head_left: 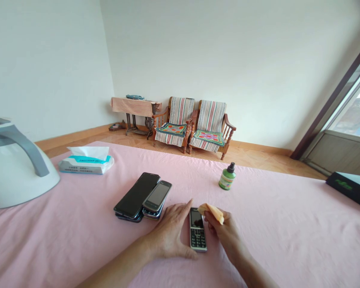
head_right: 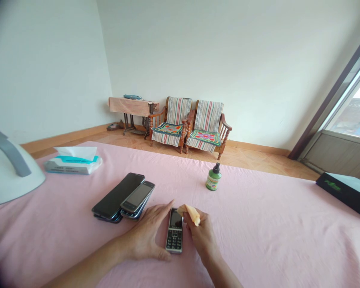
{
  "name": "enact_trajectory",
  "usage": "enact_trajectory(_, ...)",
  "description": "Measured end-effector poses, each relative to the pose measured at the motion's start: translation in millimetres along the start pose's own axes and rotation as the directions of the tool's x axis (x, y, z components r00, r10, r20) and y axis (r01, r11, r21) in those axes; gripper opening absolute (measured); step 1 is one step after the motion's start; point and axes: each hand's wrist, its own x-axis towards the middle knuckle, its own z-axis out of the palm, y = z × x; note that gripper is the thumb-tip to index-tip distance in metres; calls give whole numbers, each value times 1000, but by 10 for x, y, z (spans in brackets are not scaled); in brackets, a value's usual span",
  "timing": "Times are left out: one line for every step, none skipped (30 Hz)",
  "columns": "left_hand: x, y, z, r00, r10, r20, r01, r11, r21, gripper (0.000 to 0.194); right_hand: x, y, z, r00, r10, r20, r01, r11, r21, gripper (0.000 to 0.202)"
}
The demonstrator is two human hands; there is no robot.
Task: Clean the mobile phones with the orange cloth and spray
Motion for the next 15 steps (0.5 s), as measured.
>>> enact_trajectory(0,3,-2,1000,-6,2,6,1000,-2,121,1,-4,6,1000,-28,-13,28,999,-26,29)
enact_trajectory(0,5,-3,1000,-12,4,12,1000,-5,121,3,-10,11,998,-60,-26,59,997,-53,25)
enact_trajectory(-1,7,-3,1000,-17,3,17,1000,-9,122,5,-17,13,995,-89,-37,86,994,-74,20)
enact_trajectory(-1,7,-2,1000,-20,3,20,1000,-12,123,8,-24,15,991,-127,-49,122,987,-103,16)
enact_trajectory(-2,6,0,1000,-21,0,21,1000,-14,123,11,-30,14,982,-180,-58,170,974,-151,16)
enact_trajectory(-3,6,3,1000,-21,-3,21,1000,-14,123,14,-35,14,967,-245,-64,226,949,-220,19)
enact_trajectory(-3,6,6,1000,-22,-7,21,1000,-14,123,17,-38,13,948,-315,-57,284,909,-305,22)
enact_trajectory(-4,7,8,1000,-24,-11,23,1000,-14,124,19,-41,14,926,-377,-31,335,855,-395,25)
enact_trajectory(-5,10,10,1000,-26,-12,25,1000,-15,124,19,-46,17,906,-423,14,378,796,-473,27)
enact_trajectory(-6,14,11,1000,-27,-12,27,999,-18,125,17,-52,22,894,-444,69,410,744,-527,28)
enact_trajectory(-6,20,11,1000,-28,-13,27,999,-22,125,11,-62,29,889,-440,124,430,713,-554,28)
enact_trajectory(-6,25,10,1000,-26,-13,26,999,-28,125,1,-77,38,887,-428,172,444,694,-567,27)
enact_trajectory(-5,30,10,1000,-24,-15,24,999,-34,124,-12,-95,47,887,-412,211,453,681,-575,27)
enact_trajectory(-4,32,11,1000,-21,-18,20,999,-39,124,-29,-116,57,887,-398,234,456,672,-584,27)
enact_trajectory(-2,30,14,1000,-17,-24,16,999,-42,124,-48,-139,67,888,-387,247,454,661,-597,28)
